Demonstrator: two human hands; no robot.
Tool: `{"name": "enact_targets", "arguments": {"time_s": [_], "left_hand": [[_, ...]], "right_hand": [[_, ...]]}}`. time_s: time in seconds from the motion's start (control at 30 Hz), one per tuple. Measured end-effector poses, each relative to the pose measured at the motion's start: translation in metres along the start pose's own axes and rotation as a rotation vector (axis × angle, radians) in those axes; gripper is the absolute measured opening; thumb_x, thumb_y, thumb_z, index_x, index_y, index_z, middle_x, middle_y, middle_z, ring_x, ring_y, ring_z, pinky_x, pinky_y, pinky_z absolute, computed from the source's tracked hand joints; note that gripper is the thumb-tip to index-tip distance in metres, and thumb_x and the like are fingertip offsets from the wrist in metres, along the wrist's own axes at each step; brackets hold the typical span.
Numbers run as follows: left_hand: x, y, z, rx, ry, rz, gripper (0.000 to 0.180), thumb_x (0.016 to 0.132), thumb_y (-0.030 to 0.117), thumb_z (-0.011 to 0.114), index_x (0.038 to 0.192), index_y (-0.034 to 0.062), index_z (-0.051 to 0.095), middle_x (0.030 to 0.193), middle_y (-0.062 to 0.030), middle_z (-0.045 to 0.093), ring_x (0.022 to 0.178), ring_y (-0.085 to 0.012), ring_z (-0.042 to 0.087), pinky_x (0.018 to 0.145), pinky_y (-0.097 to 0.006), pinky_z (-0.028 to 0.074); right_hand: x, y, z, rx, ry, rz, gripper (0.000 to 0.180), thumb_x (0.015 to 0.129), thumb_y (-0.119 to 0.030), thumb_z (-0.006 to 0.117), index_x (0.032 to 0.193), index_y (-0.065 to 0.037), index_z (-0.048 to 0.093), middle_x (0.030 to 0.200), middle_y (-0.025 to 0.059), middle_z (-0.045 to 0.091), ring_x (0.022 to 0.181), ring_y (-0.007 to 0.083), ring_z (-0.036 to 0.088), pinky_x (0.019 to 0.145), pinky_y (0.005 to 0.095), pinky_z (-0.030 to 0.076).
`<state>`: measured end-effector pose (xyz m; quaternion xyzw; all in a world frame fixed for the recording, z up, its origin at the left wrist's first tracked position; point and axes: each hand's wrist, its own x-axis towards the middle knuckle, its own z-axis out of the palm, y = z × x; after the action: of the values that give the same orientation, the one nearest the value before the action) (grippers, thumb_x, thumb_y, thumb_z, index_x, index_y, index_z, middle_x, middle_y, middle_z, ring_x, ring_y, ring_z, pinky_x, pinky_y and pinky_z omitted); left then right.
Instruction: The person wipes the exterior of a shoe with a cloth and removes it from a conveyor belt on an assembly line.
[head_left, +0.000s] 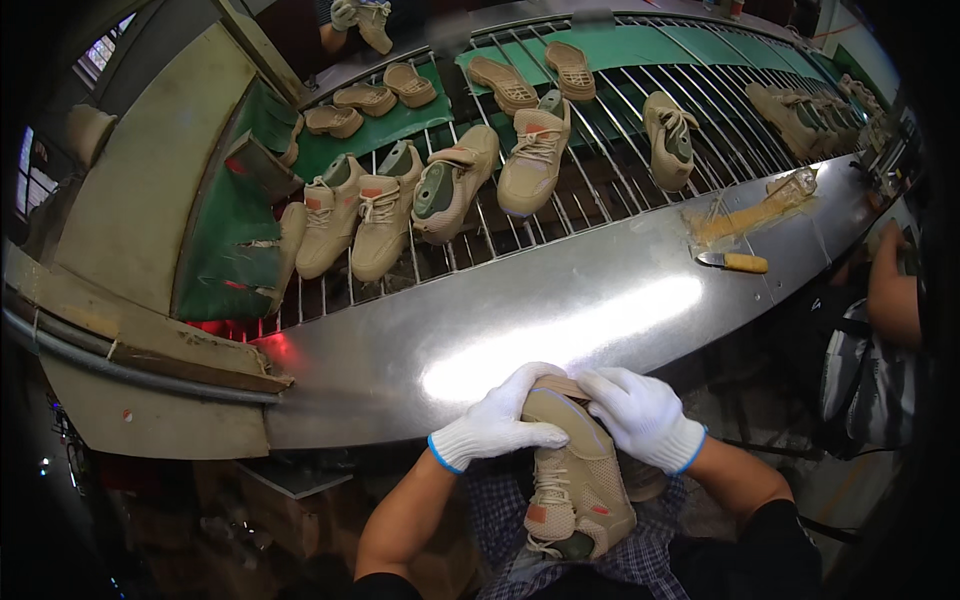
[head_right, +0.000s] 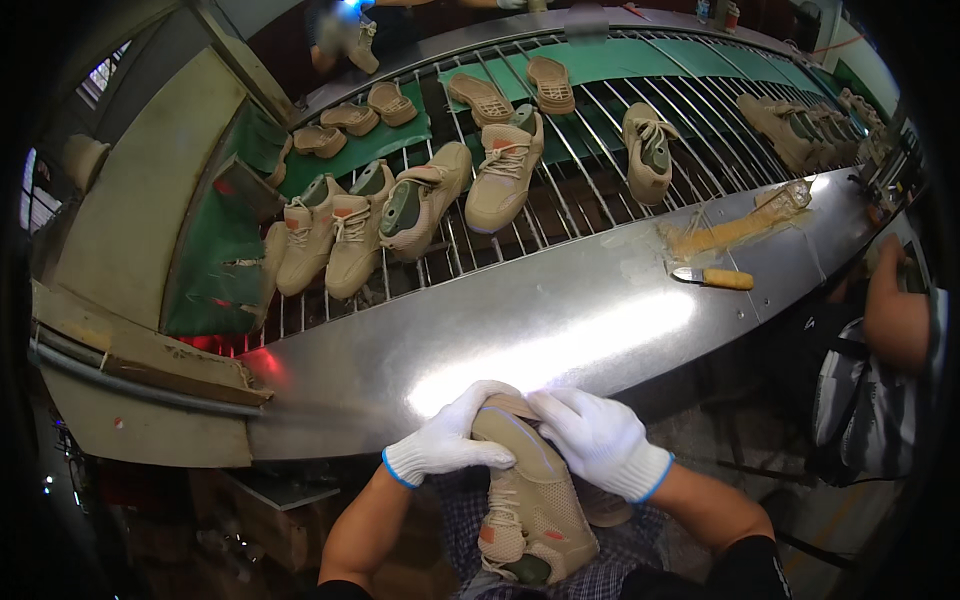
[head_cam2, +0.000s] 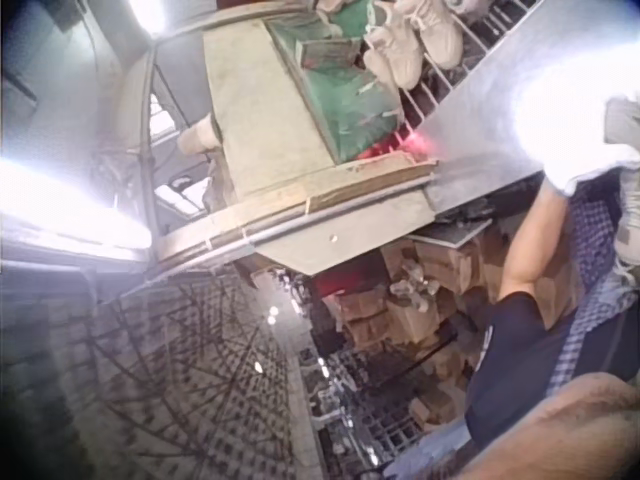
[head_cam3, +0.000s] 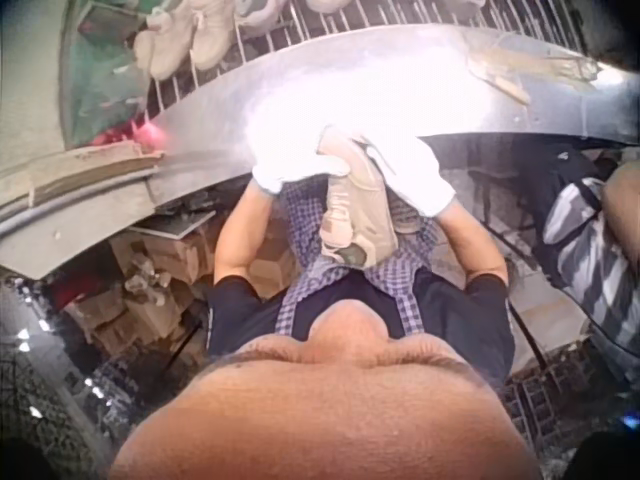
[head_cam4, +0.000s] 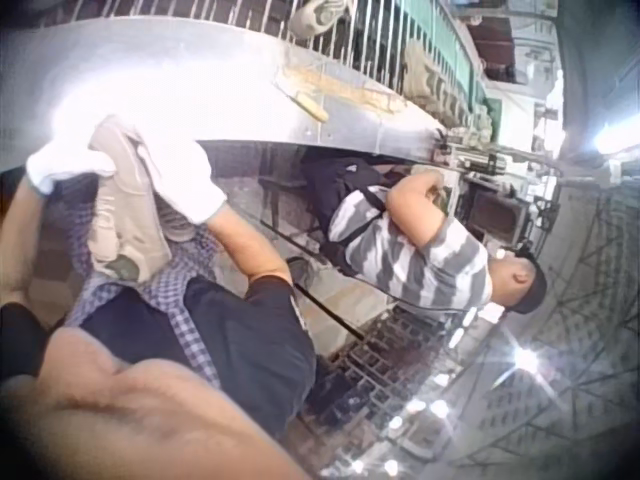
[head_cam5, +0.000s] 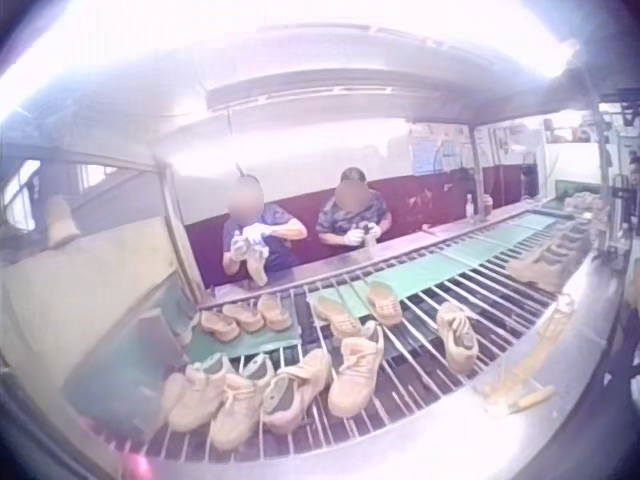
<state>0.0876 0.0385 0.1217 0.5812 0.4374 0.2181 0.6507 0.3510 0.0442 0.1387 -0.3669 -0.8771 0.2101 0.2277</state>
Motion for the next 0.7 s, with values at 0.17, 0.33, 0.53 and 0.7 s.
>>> {"name": "enact_targets", "arguments": {"time_s": [0.17, 0.33, 0.53, 0.7], "left_hand": [[0.000, 0.003, -0.001, -0.046, 0.029, -0.037, 0.084, 0.082, 0.023, 0.091, 0.150, 0.0010, 0.047, 0.138, -0.0146, 0.061, 0.131, -0.0234, 0.058, 0.113, -0.038, 0.047], [-0.002, -0.009, -0.005, 0.080, 0.104, 0.072, 0.078, 0.085, 0.038, 0.088, 0.147, 0.0040, 0.054, 0.136, -0.0162, 0.063, 0.128, -0.0281, 0.062, 0.110, -0.040, 0.050], [0.005, 0.025, -0.005, 0.519, 0.128, 0.237, 0.056, 0.091, 0.033, 0.079, 0.135, 0.0039, 0.062, 0.127, -0.0166, 0.068, 0.120, -0.0325, 0.066, 0.105, -0.042, 0.052], [0.027, 0.038, 0.023, 0.794, 0.183, 0.388, 0.024, 0.102, 0.025, 0.060, 0.099, 0.0078, 0.077, 0.093, -0.0158, 0.074, 0.089, -0.0362, 0.070, 0.082, -0.045, 0.056]], "right_hand": [[0.034, 0.018, 0.008, 0.197, -0.205, 0.266, 0.032, 0.109, -0.031, 0.053, 0.125, -0.006, 0.066, 0.094, 0.0227, 0.074, 0.085, 0.0401, 0.074, 0.076, 0.0479, 0.060], [0.030, -0.036, -0.031, 0.152, -0.280, 0.406, 0.034, 0.108, -0.027, 0.052, 0.131, -0.005, 0.064, 0.105, 0.0247, 0.074, 0.093, 0.0429, 0.074, 0.085, 0.0481, 0.061], [-0.049, -0.034, -0.027, 0.523, -0.206, 0.564, 0.074, 0.105, -0.035, 0.060, 0.160, 0.005, 0.032, 0.140, 0.0367, 0.060, 0.129, 0.0443, 0.065, 0.109, 0.0452, 0.054], [-0.076, -0.041, 0.035, 0.199, 0.174, 0.156, 0.088, 0.093, -0.036, 0.075, 0.155, 0.013, 0.035, 0.137, 0.0357, 0.059, 0.114, 0.0454, 0.070, 0.095, 0.0439, 0.061]]}}
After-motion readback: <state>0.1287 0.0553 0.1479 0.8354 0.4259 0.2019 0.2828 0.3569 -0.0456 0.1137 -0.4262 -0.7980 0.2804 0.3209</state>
